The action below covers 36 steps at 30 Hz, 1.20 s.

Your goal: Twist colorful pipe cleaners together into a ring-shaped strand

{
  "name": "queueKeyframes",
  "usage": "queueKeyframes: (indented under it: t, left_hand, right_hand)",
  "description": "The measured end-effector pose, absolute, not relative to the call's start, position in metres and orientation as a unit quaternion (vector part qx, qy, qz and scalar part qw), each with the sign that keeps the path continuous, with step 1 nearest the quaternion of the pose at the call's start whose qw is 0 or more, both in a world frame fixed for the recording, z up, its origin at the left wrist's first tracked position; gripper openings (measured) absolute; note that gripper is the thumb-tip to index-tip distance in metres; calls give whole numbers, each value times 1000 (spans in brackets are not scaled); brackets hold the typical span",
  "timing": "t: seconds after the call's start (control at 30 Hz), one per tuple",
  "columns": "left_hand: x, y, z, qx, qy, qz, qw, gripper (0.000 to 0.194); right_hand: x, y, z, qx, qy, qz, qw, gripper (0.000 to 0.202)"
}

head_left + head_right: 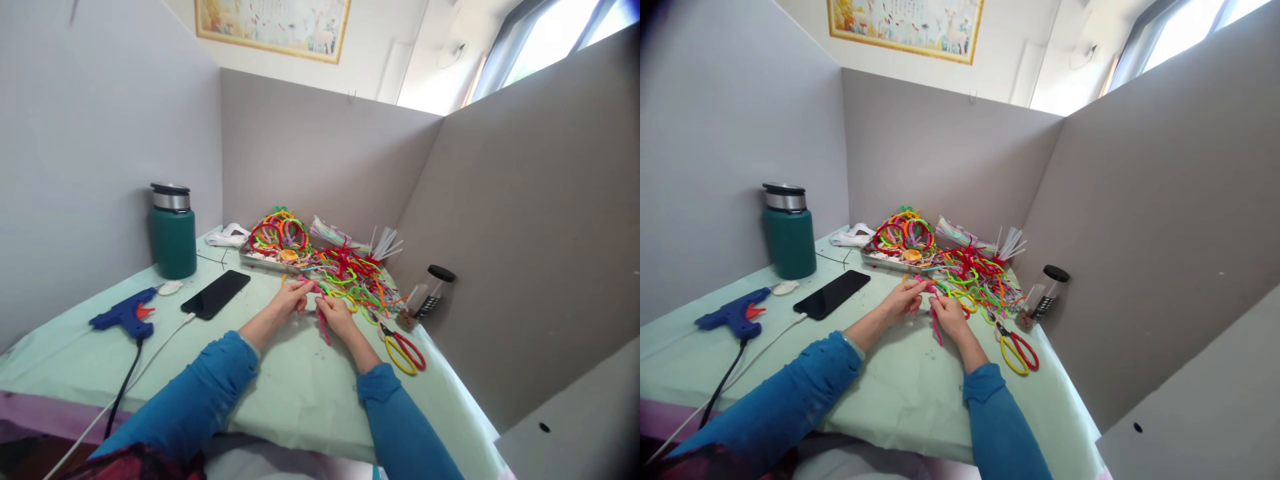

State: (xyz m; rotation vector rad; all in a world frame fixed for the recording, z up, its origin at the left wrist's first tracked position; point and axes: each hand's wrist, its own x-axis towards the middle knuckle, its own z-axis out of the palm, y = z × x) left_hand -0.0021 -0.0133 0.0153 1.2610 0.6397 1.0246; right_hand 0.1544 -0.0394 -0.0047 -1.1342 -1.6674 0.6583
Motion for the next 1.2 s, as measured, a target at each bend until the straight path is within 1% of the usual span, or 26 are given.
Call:
queueKeyframes:
  t: [0.17, 0.33, 0.5, 0.63, 0.77, 0.83, 0.93, 1.0, 1.07, 1.2]
  left_hand:
    - [-5, -14, 18, 483, 267, 483, 680, 33]
    - [-8, -8, 16, 424, 240, 507, 711, 23]
    - [-10, -1, 13, 406, 234, 532, 705, 25]
    - [-10, 2, 8, 450, 235, 513, 693, 27]
    - [-8, -3, 9, 500, 268, 472, 674, 28]
    - [-6, -6, 10, 520, 283, 448, 670, 29]
    - [-3, -11, 10, 538, 301, 417, 668, 31]
    - [-2, -12, 9, 554, 300, 401, 665, 33]
    - [-1, -13, 8, 572, 297, 390, 658, 34]
    - [0, -14, 6, 593, 317, 364, 644, 30]
  right_hand:
    - [158, -37, -12, -451, -740, 226, 445, 42]
    - [159, -37, -15, -439, -771, 244, 390, 46]
    - [159, -43, -9, -420, -796, 271, 340, 47]
    - [157, -49, -4, -405, -793, 306, 338, 44]
    - [156, -49, -1, -420, -746, 343, 387, 40]
    - [154, -47, 0, -426, -715, 334, 442, 37]
    - [152, -42, 0, -440, -649, 281, 554, 25]
    - [151, -38, -1, -441, -610, 256, 606, 23]
    - [151, -34, -3, -436, -597, 249, 625, 23]
    - [152, -32, -7, -439, -607, 237, 619, 19]
